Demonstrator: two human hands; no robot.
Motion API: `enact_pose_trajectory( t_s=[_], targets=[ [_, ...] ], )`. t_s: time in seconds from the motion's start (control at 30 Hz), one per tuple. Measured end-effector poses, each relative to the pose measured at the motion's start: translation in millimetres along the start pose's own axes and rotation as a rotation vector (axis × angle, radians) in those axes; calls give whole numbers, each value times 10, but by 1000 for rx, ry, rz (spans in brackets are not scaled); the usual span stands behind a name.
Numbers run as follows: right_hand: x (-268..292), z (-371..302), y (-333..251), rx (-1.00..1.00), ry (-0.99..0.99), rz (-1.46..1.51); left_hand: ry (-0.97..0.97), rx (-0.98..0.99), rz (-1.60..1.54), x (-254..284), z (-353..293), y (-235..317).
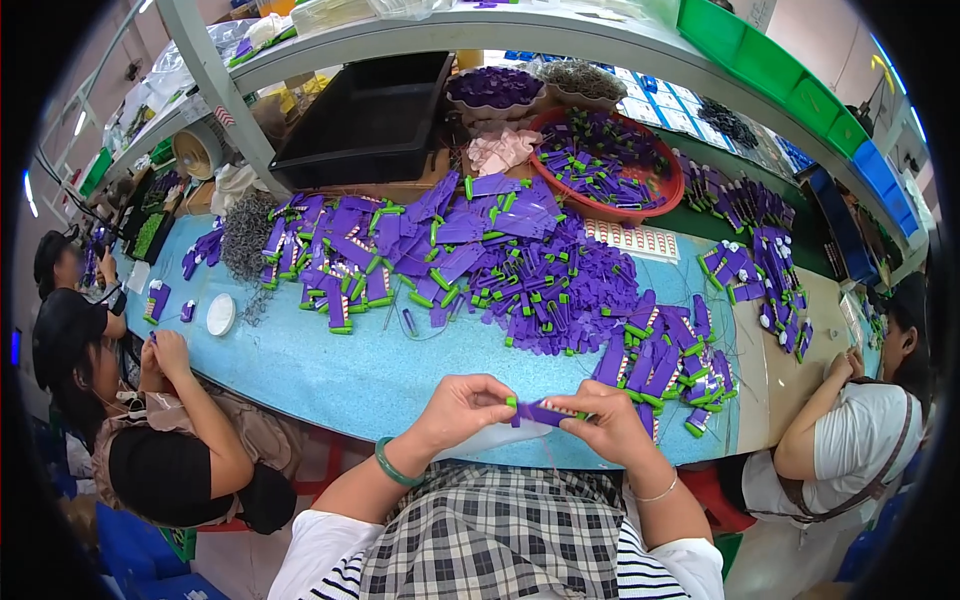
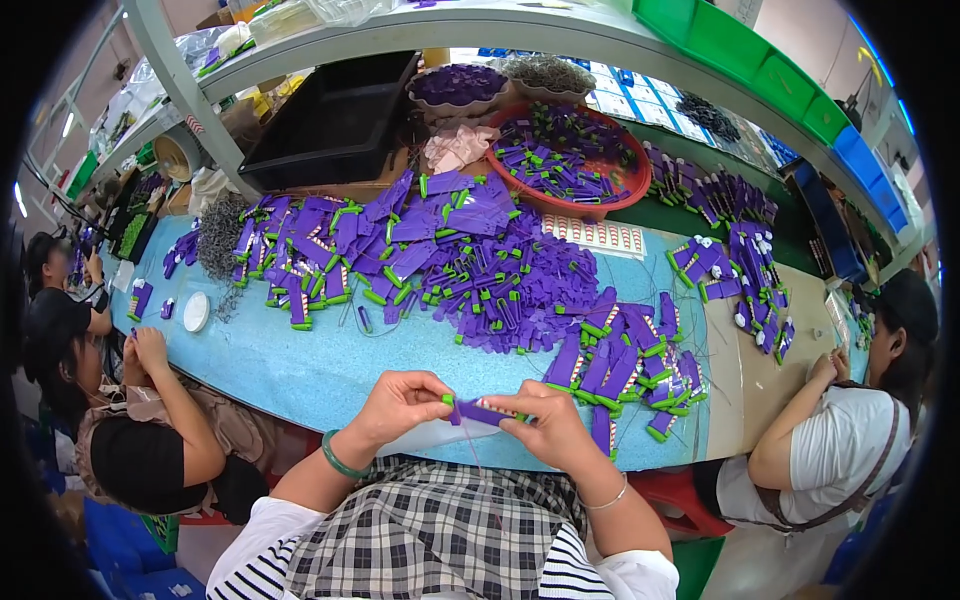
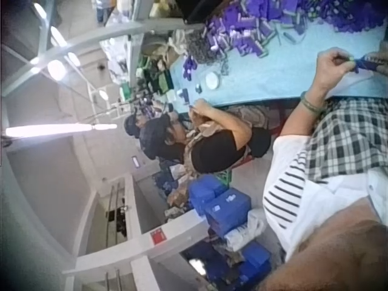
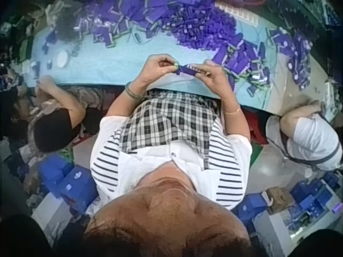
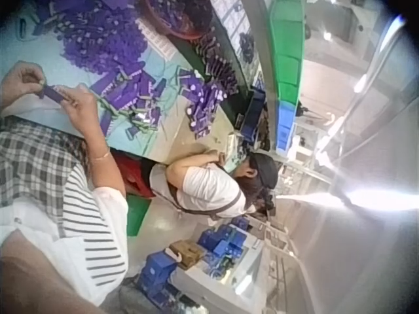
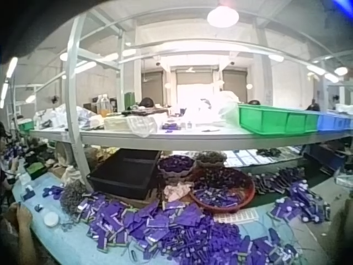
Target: The person applies stickers to plastic toy parts and connects green pieces to purple pieces by hand at a workbench.
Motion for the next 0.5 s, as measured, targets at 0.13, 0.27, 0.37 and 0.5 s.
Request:
enact_pose_trajectory(
  t_s=[0.13,0.27,0.37,0.5],
  targets=[
    [-243,-72,-26,40,-225,-74,-79,-8,132,-200,-75,-97],
    [-361,-148,286,-427,12,426,47,-2,-27,-233,-35,-25],
    [-403,-131,144,-220,131,562,35,-2,-115,-262,-27,-28],
    [-207,47,-76,61,-140,358,-6,-78,-51,-218,-59,220]
  ],
)
Point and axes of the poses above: each hand's wrist, its own z-axis towards the middle knuckle, its own x-axis out of the back of the hand, y = z × x, the point moved 6 cm from there along z, towards the middle knuckle, and after that the axes turned 15 degrees about y, right-handed, at the moved point
